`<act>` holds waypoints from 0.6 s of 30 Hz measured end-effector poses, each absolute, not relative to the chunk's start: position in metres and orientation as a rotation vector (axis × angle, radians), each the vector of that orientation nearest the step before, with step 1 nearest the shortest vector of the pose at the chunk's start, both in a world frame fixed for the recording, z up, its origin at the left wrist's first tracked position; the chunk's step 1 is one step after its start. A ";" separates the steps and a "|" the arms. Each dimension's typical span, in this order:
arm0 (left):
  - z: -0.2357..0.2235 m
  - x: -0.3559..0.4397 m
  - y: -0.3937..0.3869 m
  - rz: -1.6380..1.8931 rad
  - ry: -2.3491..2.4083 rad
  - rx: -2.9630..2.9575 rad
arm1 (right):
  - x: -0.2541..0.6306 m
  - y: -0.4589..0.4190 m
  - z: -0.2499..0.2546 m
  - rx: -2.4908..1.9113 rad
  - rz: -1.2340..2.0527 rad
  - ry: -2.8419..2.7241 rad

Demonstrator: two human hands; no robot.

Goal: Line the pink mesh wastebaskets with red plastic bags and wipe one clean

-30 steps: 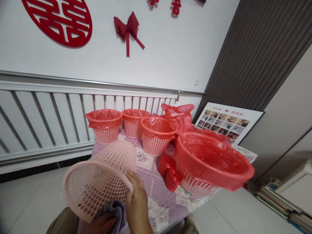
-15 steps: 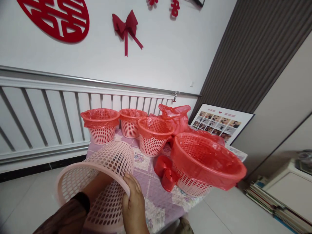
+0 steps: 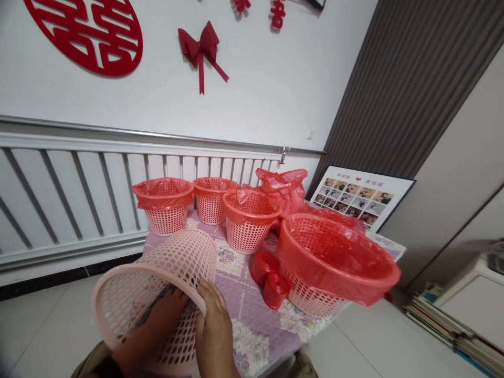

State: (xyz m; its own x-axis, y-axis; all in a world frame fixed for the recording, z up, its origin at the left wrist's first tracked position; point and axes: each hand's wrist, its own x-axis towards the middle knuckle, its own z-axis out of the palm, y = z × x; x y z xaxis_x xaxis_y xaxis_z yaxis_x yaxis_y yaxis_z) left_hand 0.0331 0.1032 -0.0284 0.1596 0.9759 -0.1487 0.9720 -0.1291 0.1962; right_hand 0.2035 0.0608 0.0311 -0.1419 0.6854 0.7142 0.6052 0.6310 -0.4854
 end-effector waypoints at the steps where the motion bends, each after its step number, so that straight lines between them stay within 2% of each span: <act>1: -0.029 0.032 0.092 -0.018 1.906 2.183 | 0.203 0.061 0.031 -1.040 0.098 -1.825; 9: -0.009 0.043 0.030 -0.271 1.803 2.028 | 0.210 0.068 0.039 -0.974 0.073 -1.819; 18: -0.038 0.073 0.046 -0.019 1.689 2.086 | 0.220 0.085 0.076 -0.871 -0.020 -1.955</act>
